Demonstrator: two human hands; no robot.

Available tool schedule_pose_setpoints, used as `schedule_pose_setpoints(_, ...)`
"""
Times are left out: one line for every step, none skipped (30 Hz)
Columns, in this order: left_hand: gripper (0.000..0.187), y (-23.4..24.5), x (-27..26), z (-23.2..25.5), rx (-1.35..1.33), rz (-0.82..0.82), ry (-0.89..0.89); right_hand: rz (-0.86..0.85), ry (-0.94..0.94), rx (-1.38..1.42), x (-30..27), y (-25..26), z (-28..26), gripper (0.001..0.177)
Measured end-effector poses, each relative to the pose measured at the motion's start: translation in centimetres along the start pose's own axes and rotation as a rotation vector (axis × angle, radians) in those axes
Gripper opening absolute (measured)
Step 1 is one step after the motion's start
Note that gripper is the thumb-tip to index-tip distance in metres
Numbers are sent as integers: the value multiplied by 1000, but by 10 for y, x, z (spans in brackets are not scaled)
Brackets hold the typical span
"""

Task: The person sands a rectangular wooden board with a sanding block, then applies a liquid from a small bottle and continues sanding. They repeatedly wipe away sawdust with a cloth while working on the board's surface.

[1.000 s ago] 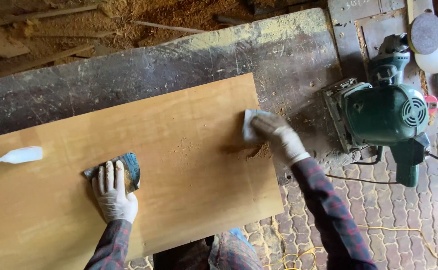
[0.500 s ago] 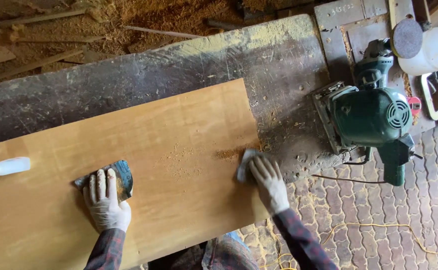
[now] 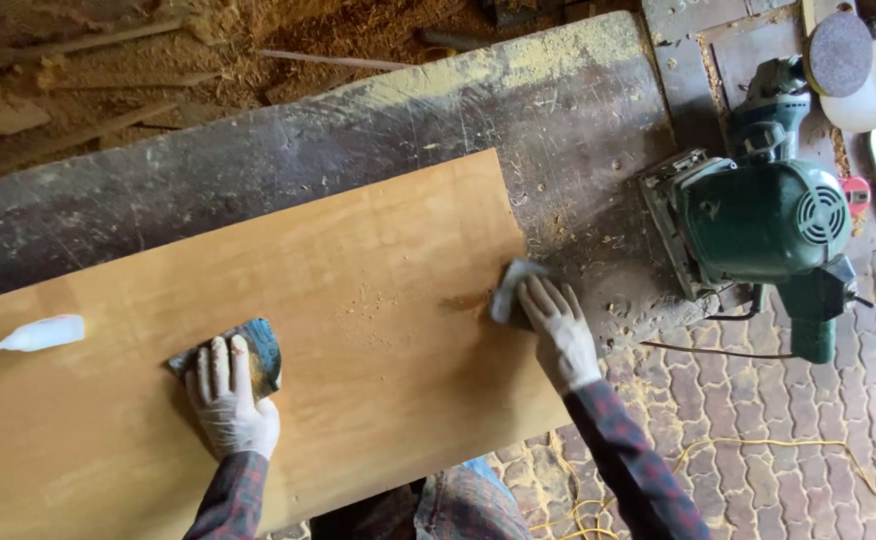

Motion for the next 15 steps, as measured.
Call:
schedule_pose_setpoints(85, 1, 1, 0, -7, 5, -5, -5, -14, 19, -7, 4, -1, 58)
schedule_pose_setpoints(85, 2, -2, 0, -13, 16, 0, -10, -17, 38, -12, 8, -2, 56)
schedule_pose_setpoints(85, 3, 2, 1, -10, 24, 11, -9, -3, 39, 2, 22, -12, 56)
schedule_pose_setpoints(88, 2, 2, 0, 3, -13, 48, 74, -25, 177, 13, 42, -18, 50)
schedule_pose_setpoints(90, 1, 1, -2, 14, -49, 86, 154, -49, 316, 24, 62, -24, 45)
schedule_pose_setpoints(90, 2, 2, -3, 22, -42, 98, 153, -35, 325, 44, 63, -39, 45)
schedule_pose_setpoints(90, 2, 3, -2, 30, -49, 90, 110, 27, 330, 63, 61, -59, 53)
schedule_pose_setpoints(91, 3, 6, 0, 40, -58, 77, 68, 84, 337, 81, 60, -80, 60)
schedule_pose_setpoints(91, 5, 6, -1, 50, -55, 84, 68, 92, 346, 92, 42, -96, 60)
schedule_pose_setpoints(91, 5, 6, 1, 24, -54, 76, 72, 122, 331, 101, 25, -112, 57)
schedule_pose_setpoints(91, 5, 7, 3, -2, -54, 67, 76, 152, 316, 110, 7, -129, 54)
schedule_pose_setpoints(91, 3, 4, 1, 2, -53, 77, 71, 161, 321, 106, -2, -138, 54)
schedule_pose_setpoints(87, 3, 2, 1, 4, -34, 66, 116, 234, 298, 100, -5, -152, 52)
schedule_pose_setpoints(84, 3, 2, 0, 5, -17, 52, 162, 302, 276, 95, -8, -165, 49)
schedule_pose_setpoints(84, 6, 1, 0, 9, -19, 58, 158, 307, 281, 81, 3, -163, 49)
Point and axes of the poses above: each hand's wrist, its own x-axis towards the middle knuckle, its own y-axis out of the back of the hand, z = x × y, the point moved 9 cm from there along x, towards the middle knuckle, and after that the axes turned 10 degrees about -x, right-handed, at the moved point
